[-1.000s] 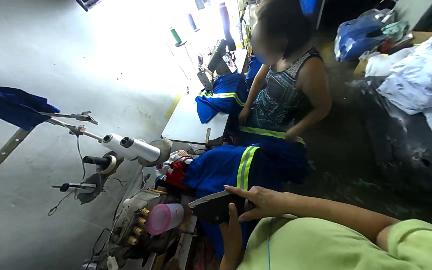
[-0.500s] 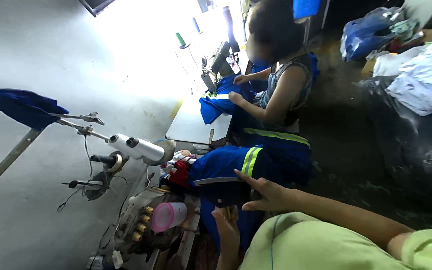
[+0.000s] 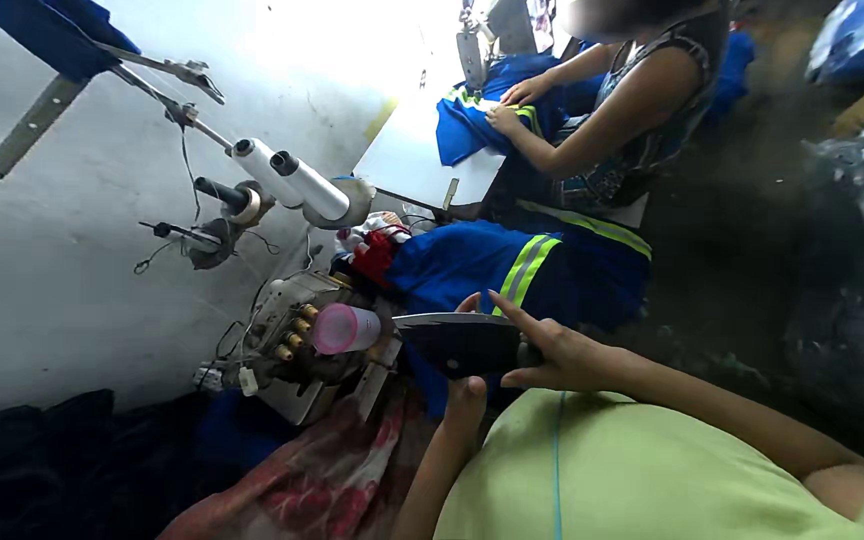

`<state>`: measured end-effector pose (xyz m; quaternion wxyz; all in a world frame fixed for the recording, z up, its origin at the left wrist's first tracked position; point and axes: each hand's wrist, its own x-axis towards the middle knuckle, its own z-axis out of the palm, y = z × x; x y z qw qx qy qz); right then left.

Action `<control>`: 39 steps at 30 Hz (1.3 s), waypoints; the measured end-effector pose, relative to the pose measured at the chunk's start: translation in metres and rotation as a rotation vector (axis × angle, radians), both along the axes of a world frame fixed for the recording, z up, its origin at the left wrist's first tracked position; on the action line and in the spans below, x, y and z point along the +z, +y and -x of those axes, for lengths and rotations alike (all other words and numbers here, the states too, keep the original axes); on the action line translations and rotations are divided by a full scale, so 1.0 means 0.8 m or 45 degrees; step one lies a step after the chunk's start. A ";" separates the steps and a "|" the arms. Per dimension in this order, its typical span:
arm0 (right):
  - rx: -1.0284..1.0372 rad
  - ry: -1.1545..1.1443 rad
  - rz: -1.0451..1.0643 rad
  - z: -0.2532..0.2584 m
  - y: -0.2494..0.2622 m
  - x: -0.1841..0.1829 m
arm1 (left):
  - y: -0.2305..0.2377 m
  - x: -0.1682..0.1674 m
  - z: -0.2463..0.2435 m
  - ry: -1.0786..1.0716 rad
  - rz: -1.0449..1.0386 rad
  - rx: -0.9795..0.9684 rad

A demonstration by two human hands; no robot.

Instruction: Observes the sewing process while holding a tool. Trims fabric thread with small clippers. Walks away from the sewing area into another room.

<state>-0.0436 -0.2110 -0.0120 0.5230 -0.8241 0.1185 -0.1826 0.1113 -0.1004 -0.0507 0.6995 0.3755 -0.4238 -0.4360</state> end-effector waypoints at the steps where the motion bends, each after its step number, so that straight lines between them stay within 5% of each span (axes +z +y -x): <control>1: 0.008 0.002 -0.009 -0.002 0.000 0.001 | -0.001 0.008 0.003 -0.003 0.006 0.021; 16: 0.012 0.091 -0.078 -0.012 -0.005 -0.006 | 0.007 0.041 0.015 0.271 -0.353 0.124; 26: 0.034 0.081 -0.107 -0.012 -0.007 -0.011 | -0.008 0.039 0.013 -0.054 -0.374 0.171; 39: 0.018 -0.002 -0.010 -0.006 -0.004 -0.023 | -0.007 0.025 0.020 -0.135 -0.314 0.259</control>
